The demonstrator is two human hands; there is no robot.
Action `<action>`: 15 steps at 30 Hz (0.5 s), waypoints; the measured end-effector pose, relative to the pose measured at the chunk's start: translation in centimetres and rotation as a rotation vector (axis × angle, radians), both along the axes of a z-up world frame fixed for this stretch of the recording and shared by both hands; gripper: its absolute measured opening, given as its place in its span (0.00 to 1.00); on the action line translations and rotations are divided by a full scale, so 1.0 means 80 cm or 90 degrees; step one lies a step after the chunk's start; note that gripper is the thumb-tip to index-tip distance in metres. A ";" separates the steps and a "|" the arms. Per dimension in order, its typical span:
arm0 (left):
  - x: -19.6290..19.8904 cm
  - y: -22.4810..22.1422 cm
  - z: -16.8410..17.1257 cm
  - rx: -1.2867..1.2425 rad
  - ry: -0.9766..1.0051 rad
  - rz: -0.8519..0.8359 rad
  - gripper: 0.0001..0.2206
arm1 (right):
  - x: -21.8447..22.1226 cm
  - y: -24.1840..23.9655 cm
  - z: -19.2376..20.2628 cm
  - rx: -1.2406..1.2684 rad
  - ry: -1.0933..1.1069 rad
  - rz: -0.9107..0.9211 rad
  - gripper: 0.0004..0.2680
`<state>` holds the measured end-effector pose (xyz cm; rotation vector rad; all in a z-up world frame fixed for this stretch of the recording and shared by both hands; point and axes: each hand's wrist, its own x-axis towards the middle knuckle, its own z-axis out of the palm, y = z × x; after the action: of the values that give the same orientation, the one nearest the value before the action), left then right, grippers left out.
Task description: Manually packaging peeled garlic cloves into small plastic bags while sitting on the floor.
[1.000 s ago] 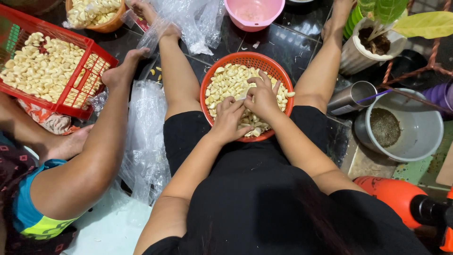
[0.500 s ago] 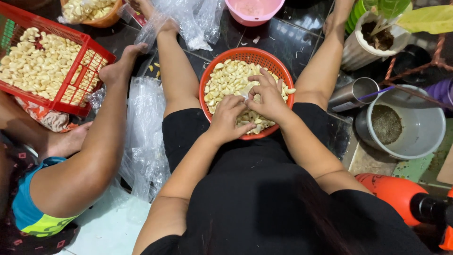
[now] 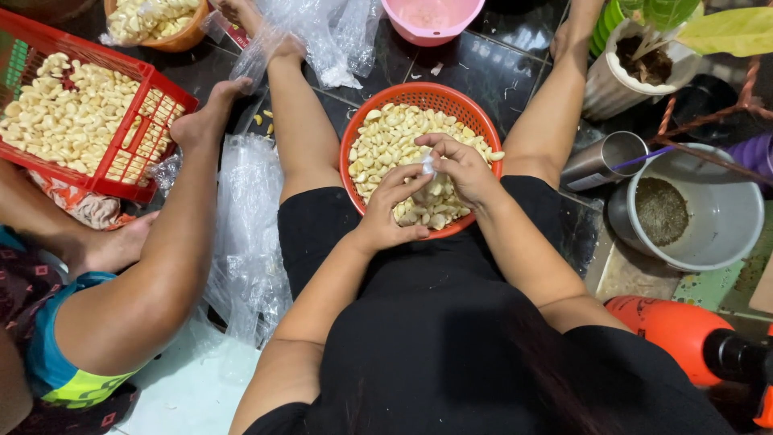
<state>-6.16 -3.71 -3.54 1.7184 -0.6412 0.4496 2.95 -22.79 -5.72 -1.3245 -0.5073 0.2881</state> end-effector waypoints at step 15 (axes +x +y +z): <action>-0.016 0.011 0.039 0.154 0.048 0.064 0.33 | -0.030 0.020 -0.071 -0.135 -0.226 0.077 0.14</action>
<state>-7.45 -2.86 -0.44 1.9948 -0.5747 0.3879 0.51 -21.16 -11.39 -1.5648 -0.8767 0.2100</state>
